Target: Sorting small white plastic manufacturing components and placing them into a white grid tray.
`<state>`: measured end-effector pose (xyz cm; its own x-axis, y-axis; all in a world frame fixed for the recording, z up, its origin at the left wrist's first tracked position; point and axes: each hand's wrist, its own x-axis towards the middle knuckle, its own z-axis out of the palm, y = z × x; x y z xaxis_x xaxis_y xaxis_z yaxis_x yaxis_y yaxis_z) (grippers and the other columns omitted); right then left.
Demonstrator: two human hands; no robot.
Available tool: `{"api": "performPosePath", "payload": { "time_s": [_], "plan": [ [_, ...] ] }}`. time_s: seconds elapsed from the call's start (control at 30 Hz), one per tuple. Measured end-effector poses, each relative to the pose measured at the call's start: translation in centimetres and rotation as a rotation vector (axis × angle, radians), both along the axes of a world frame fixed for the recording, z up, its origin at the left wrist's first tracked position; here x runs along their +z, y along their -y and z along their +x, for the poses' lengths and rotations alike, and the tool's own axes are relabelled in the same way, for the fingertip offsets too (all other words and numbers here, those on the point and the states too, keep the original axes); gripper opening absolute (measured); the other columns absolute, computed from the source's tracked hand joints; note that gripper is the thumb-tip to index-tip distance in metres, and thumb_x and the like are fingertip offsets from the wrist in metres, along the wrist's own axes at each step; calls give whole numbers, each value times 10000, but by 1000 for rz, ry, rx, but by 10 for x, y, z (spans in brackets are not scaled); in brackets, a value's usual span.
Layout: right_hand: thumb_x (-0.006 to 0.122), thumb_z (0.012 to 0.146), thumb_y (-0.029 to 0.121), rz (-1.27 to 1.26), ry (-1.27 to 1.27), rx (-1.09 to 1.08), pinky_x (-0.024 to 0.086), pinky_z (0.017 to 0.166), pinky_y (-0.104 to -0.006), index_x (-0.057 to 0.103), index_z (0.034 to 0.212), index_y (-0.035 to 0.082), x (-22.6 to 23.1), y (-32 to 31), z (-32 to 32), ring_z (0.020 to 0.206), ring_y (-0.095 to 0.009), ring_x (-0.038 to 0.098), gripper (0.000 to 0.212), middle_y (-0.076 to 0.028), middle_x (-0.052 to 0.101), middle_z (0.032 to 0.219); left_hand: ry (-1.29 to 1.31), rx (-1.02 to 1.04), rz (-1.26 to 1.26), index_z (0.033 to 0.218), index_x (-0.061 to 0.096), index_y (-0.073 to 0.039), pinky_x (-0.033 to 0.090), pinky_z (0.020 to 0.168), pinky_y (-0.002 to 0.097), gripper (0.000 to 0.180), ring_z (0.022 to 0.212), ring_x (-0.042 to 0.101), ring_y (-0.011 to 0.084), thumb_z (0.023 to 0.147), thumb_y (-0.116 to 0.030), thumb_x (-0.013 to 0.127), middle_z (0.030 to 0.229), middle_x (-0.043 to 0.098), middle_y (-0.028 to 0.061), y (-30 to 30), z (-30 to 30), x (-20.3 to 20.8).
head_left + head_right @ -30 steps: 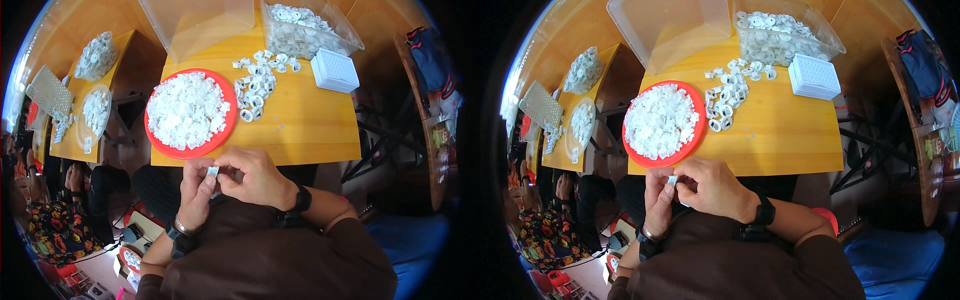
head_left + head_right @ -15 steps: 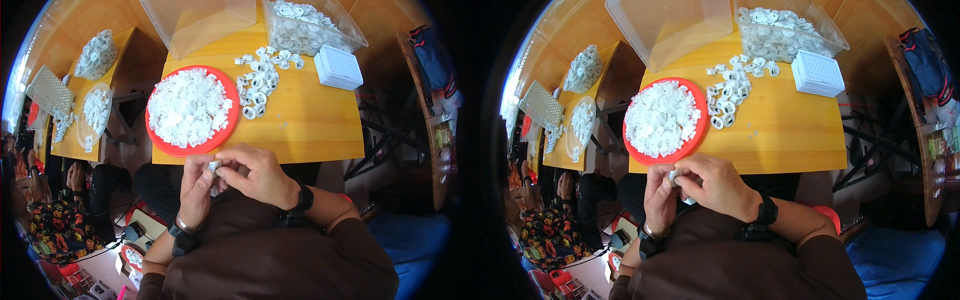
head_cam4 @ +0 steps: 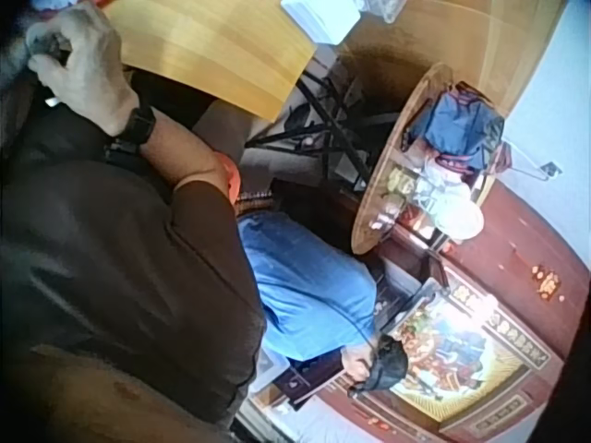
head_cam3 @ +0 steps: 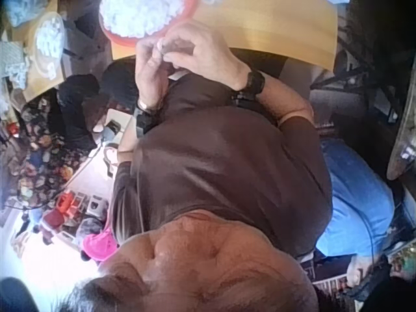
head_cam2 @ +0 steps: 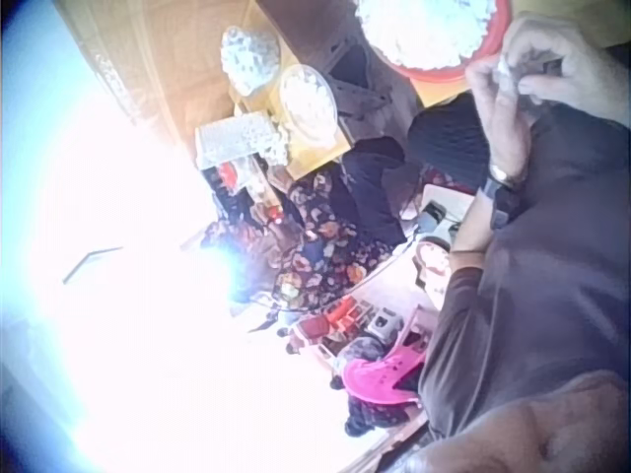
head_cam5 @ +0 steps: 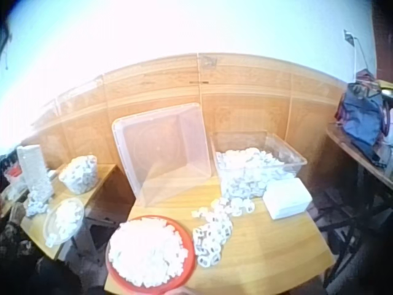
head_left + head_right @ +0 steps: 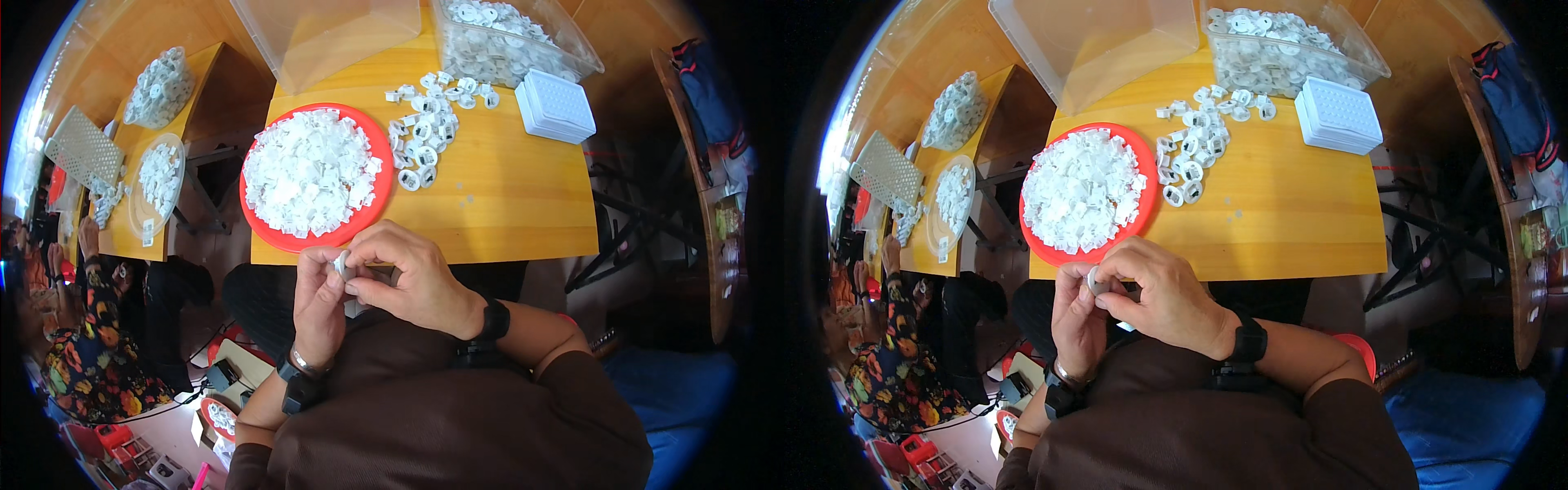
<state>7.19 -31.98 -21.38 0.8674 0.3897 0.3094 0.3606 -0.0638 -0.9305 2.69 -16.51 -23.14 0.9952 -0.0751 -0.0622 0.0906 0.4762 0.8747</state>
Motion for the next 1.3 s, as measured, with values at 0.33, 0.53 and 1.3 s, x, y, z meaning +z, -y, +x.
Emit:
{"api": "performPosePath", "payload": {
  "time_s": [0.33, 0.53, 1.3],
  "plan": [
    [699, 744, -30, 45, 86, 27, 519, 668, -291, 631, 876, 23, -3, 3, 1, 804, -197, 645, 158, -90, 634, 937, 92, 7, 123, 1198, 416, -48, 436, 711, 233, 294, 814, 530, 100, 974, -219, 502, 958, 556, 48, 0, -4, -3],
    [678, 784, -18, -1, 91, -11, 522, 584, -281, 642, 869, 7, -4, 5, 1, 729, -187, 660, 96, -90, 664, 887, 79, -19, 191, 1278, 432, -40, 440, 703, 226, 361, 801, 522, 86, 974, -223, 502, 961, 555, 26, -3, -5, -1],
    [657, 759, -53, 18, 60, -59, 491, 563, -244, 614, 832, 2, -4, 5, -7, 658, -126, 622, 101, -71, 646, 804, 120, -83, 385, 1258, 488, -8, 472, 742, 233, 341, 829, 543, 71, 1000, -232, 490, 975, 577, 29, -6, -12, 3]
  ]
}}
